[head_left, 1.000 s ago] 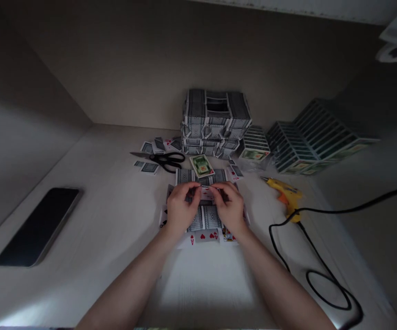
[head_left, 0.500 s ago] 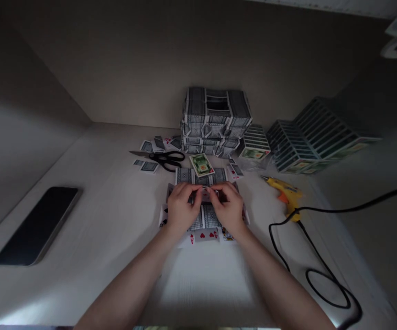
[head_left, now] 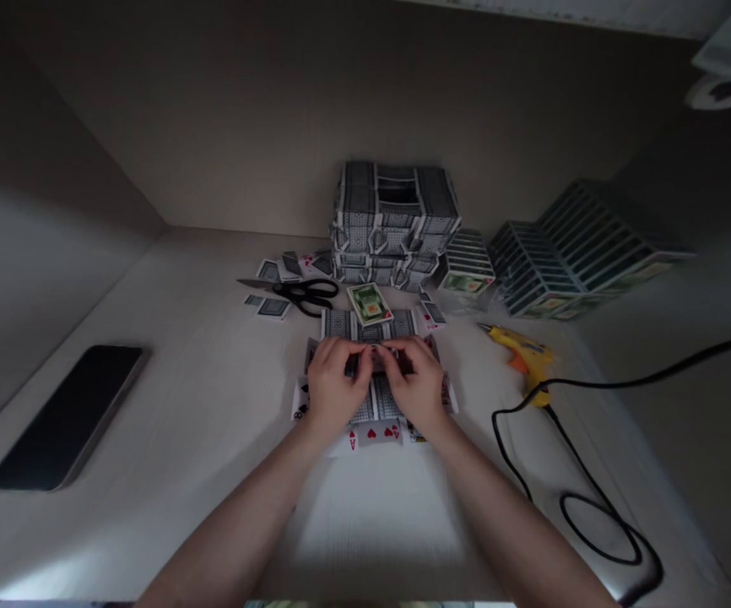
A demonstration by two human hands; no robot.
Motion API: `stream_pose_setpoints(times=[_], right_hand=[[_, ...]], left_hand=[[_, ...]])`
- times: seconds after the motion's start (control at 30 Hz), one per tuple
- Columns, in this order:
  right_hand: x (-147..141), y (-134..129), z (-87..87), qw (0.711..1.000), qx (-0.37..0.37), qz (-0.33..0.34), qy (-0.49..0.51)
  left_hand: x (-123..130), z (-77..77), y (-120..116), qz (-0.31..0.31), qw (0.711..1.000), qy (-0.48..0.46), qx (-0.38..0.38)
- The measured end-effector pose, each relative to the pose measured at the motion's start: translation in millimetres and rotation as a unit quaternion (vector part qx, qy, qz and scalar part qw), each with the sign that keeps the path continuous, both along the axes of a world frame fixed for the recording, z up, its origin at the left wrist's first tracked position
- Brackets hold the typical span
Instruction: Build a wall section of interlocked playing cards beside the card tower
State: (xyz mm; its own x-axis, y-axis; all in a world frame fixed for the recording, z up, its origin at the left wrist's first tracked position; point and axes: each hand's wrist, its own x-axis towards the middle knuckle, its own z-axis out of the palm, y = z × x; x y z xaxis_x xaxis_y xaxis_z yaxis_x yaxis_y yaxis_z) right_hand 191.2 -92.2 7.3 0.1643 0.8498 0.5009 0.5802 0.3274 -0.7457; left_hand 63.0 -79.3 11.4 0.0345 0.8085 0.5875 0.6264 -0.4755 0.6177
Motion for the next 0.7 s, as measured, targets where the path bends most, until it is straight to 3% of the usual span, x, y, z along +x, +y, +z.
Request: stream_pose_setpoints(times=[0.23, 0.4, 0.7], right_hand=[[3.7, 7.7, -11.7, 0.989, -0.079, -0.008, 0.129], [3.6, 5.4, -7.5, 0.992, -0.061, 0.014, 0.111], [0.7, -1.5, 3.5, 0.999, 0.003, 0.012, 0.031]], left_hand=[[-1.1, 1.2, 3.9, -0.002, 0.999, -0.012, -0.047], [-2.8, -0.4, 6.1, -0.046, 0.997, -0.009, -0.064], [-2.8, -2.1, 4.5, -0.028, 0.999, 0.006, -0.036]])
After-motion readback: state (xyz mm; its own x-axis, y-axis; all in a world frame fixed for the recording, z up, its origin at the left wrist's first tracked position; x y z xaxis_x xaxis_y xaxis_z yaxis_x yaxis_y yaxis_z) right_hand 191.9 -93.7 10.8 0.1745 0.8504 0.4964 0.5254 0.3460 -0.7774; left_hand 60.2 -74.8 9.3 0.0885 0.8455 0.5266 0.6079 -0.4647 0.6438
